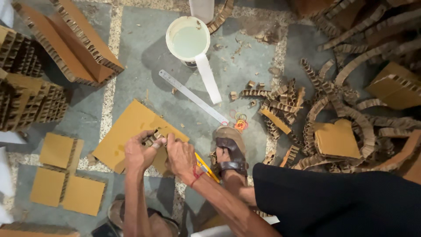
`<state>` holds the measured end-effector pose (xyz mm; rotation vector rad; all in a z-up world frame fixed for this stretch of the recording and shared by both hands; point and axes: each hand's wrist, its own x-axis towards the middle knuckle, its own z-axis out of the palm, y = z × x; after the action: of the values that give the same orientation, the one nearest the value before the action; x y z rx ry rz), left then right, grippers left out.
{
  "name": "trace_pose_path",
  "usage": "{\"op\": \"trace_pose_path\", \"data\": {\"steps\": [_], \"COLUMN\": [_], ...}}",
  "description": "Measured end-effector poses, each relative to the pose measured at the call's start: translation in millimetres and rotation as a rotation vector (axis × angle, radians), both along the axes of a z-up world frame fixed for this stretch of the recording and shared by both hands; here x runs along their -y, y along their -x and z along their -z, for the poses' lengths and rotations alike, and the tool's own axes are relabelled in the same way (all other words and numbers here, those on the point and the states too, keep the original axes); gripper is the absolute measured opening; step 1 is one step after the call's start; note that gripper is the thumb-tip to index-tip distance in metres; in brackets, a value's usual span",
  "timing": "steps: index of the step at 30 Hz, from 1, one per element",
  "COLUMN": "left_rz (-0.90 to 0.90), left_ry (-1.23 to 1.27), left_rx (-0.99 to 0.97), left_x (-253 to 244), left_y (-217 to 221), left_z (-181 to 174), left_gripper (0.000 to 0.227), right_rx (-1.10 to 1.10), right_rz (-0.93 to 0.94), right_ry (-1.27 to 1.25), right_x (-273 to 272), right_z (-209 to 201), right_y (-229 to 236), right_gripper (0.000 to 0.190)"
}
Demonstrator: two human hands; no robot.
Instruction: The person assembles a small cardboard box by applying glue to the edges of a flat sheet and folding the flaps into a cube shape. They then secure the box by wrapping a rubber band around it.
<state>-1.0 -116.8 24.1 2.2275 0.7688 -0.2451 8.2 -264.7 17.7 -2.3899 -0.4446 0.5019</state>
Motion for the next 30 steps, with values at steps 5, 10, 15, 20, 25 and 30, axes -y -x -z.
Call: {"op": "trace_pose_path", "data": {"steps": [5,10,15,20,25,30], "left_rz": [-0.005,0.003,0.016,0.035,0.0,-0.023], "left_ry": [0.002,-0.041,-0.052,-0.071,-0.036,-0.044], "left_rx": [0.081,0.208,0.224,0.267,0.227,0.214], "left_x": [3.7,13.3,11.4,7.1,5.5,7.3], "left_y": [1.1,7.8,7.9,10.4,12.7,9.6], "left_z": [-2.2,2.4,8.5,7.3,5.9,6.1], "left_gripper": [0.05,0.046,0.043,0.042,0.044,0.048], "right_rx": [0.013,0.025,0.027,-0.044,-0.294,0.07], "right_rz": [0.002,0.004,-0.011,-0.129,-0.04,0.495], "right_ry": [0.0,0.009,0.003,-0.1,-0.418,0.142], "right_x": [-1.1,0.8,2.7,17.5,67.1,147.3], "right_z": [-1.1,6.2,4.7,7.7,45.6,77.4], "right_y": [1.2,4.7,4.5,-4.3,-60.9,-111.1], "right_gripper": [0.058,0.052,0.057,0.069,0.065,0.016]}}
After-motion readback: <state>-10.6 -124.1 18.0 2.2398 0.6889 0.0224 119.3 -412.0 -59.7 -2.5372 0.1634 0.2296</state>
